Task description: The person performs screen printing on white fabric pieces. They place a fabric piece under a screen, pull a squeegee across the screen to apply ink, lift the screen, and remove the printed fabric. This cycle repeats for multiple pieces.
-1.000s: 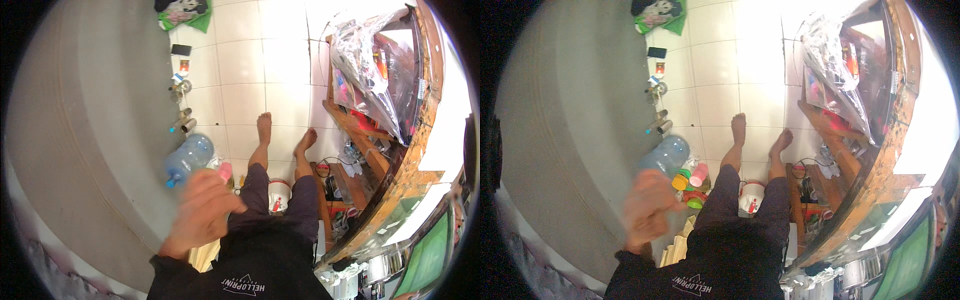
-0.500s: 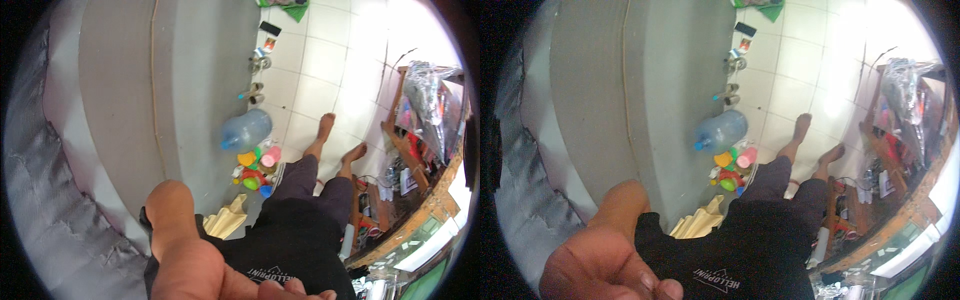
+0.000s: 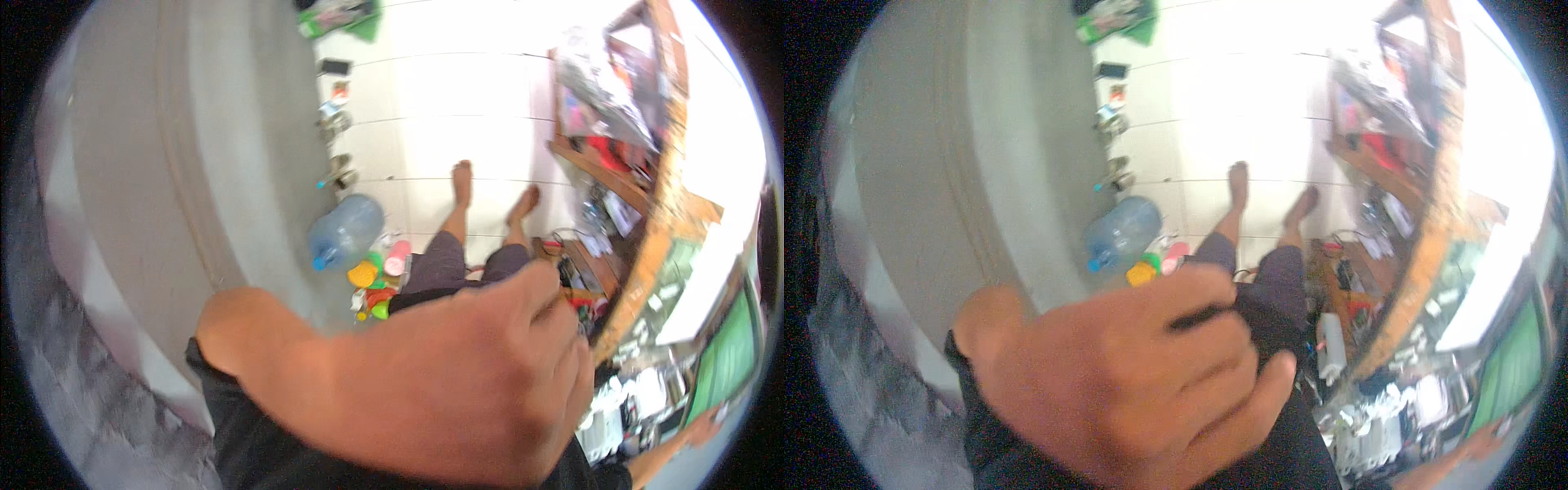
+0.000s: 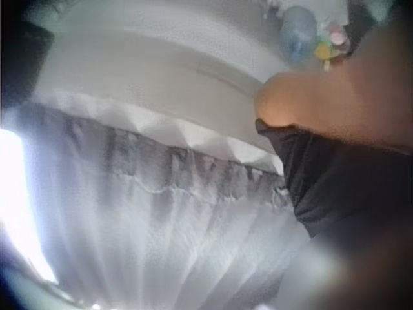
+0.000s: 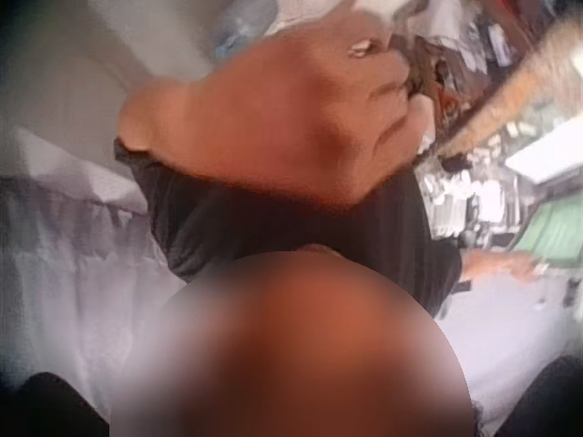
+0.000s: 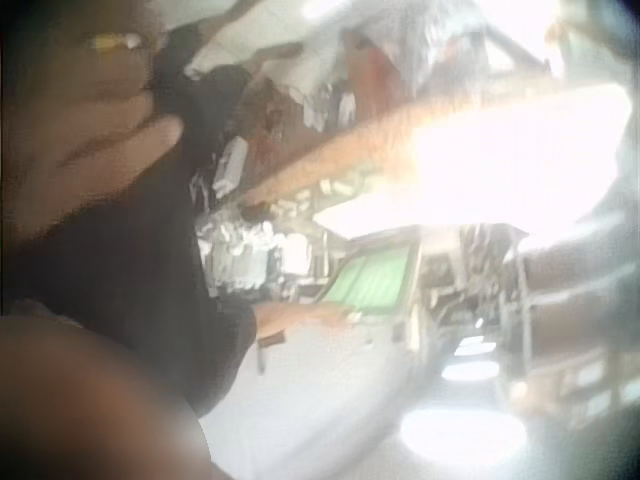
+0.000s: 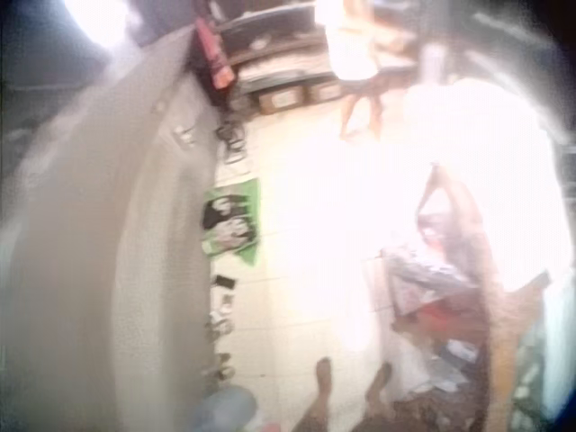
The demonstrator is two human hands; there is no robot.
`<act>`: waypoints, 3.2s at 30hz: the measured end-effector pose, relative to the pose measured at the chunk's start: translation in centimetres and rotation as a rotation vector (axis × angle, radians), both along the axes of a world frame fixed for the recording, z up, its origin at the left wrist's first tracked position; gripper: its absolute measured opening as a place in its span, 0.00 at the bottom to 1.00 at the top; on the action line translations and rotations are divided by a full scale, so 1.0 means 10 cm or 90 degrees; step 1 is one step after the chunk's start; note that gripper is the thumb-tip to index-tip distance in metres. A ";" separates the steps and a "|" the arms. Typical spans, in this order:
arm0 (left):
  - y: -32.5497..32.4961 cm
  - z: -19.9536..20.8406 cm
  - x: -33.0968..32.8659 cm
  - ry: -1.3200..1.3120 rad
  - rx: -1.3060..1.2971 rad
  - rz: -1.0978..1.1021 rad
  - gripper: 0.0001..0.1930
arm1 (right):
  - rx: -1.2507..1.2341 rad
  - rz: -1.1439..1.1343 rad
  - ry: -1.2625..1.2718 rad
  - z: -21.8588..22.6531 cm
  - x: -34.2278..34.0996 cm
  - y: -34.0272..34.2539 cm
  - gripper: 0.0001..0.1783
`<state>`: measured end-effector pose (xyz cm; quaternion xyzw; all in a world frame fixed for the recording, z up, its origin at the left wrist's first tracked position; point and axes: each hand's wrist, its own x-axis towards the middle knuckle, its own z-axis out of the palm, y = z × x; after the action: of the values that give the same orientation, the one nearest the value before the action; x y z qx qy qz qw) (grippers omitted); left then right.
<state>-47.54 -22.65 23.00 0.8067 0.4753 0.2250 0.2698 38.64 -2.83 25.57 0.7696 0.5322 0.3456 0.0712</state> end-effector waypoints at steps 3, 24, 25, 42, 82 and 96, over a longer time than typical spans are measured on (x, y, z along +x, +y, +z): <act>0.05 0.08 0.63 -0.135 0.193 0.051 0.14 | 0.099 0.025 -0.135 -0.10 0.30 0.20 0.49; 1.96 0.83 4.41 -0.213 0.101 -0.812 0.22 | 0.363 0.291 0.017 -0.24 -0.73 -0.02 0.44; 2.06 0.81 4.64 -0.244 -0.128 -0.518 0.16 | 0.349 0.311 0.040 -0.27 -0.76 0.03 0.44; 2.96 0.02 5.43 -0.465 -0.563 -0.233 0.33 | 0.136 -0.519 0.040 0.30 1.17 -2.75 0.32; 3.85 0.10 5.52 -0.347 -0.488 -0.384 0.24 | 0.189 -0.087 0.842 0.56 -2.15 -2.50 0.10; 3.69 0.21 5.42 -0.295 -0.423 -0.294 0.29 | 0.317 -0.253 0.842 -3.08 -0.76 -0.07 0.20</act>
<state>6.62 14.20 25.13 0.6899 0.2565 0.1690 0.6555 31.00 -3.53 -5.22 0.8927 0.2200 -0.0999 -0.3804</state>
